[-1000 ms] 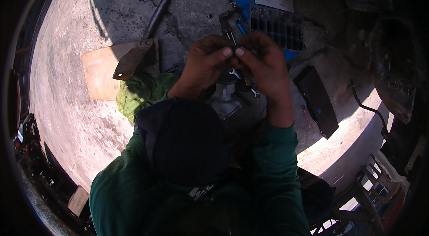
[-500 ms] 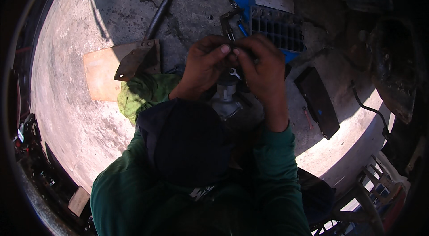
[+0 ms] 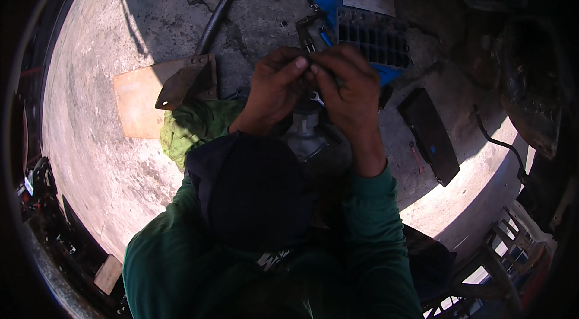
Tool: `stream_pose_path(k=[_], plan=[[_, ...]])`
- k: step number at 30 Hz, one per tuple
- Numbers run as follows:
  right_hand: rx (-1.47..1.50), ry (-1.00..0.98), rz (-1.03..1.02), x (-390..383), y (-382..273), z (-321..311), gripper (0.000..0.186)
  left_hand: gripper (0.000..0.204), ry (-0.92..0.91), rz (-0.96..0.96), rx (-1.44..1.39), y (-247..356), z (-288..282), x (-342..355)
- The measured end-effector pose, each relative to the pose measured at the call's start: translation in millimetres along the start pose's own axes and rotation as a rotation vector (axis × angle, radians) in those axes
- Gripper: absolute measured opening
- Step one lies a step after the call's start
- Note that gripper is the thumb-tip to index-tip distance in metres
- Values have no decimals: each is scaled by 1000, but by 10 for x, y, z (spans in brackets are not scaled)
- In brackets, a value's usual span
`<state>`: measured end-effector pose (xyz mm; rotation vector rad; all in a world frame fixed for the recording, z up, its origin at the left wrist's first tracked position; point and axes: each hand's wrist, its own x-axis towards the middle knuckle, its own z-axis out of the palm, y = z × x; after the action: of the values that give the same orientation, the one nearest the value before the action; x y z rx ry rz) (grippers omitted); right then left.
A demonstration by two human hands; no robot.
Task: The person sits on the floor and uses a wrench to tighten a bolt on a small mechanical component. They repeatedly adjust the part and the tool, then set the wrench down and continue to manipulate the component by hand.
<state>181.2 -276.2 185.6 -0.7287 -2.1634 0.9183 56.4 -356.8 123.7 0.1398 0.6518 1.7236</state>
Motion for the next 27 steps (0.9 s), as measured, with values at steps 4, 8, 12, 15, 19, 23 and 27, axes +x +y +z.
stream_pose_path(k=[4,8,12,15,19,23,27], plan=[[-10,-20,4,-35,-6,39,22,15,20,3,-45,-24,-4,17],[12,-35,14,-82,-1,153,25,17,-39,7,-127,-26,-112,53],[12,-36,28,-71,-66,235,27,17,9,43,-97,48,-87,42],[59,5,29,-26,-79,278,28,17,26,137,44,176,-93,90],[190,69,74,163,-283,366,27,19,155,348,435,493,14,95],[406,85,152,472,-492,491,19,15,243,692,926,881,72,91],[314,104,42,865,-669,569,15,14,235,838,1153,1324,227,136]])
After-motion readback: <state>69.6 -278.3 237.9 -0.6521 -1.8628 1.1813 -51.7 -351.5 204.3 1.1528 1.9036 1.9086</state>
